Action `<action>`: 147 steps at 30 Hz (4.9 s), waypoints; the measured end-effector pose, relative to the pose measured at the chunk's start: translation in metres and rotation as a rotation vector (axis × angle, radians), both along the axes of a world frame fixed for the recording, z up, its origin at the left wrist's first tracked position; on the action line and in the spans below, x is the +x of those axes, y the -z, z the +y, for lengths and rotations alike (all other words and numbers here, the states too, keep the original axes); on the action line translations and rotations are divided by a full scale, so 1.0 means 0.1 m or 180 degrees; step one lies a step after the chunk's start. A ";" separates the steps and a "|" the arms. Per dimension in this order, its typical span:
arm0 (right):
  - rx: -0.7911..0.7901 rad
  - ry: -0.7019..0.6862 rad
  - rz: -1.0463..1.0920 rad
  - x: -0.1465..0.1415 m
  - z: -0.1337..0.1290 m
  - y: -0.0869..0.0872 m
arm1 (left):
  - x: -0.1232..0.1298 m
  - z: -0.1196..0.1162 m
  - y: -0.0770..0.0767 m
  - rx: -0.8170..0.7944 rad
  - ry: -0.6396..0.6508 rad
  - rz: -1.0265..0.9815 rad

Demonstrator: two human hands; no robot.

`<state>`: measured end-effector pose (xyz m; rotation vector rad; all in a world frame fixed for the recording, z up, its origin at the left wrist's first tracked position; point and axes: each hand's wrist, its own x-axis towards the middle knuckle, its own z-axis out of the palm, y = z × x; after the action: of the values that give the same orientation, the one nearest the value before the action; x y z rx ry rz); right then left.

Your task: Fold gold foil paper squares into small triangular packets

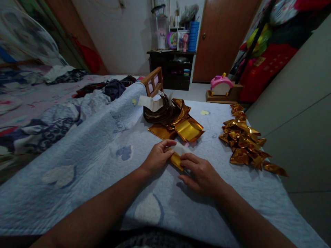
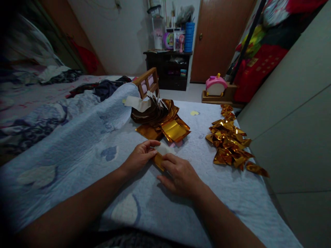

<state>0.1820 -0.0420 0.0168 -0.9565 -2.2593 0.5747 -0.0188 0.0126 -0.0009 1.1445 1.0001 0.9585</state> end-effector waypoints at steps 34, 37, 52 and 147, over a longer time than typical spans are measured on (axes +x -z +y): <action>0.0051 0.1443 -0.0485 0.04 0.18 0.20 | 0.09 -0.02 0.07 0.2118 0.0317 0.1899; 0.0147 0.0853 -0.0307 0.03 0.15 0.18 | 0.10 -0.02 0.11 0.2262 0.0375 0.1932; -0.0227 0.0186 -0.0767 0.06 0.08 0.05 | 0.00 -0.01 0.08 0.2616 0.1022 0.2397; -0.0398 0.1330 -0.0700 -0.02 0.17 0.28 | 0.12 -0.21 -0.05 0.1935 0.0828 0.3369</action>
<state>0.1803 -0.0254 -0.0117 -1.5705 -2.1319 0.4435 -0.0069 -0.0079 0.0046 2.3541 1.3497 0.3910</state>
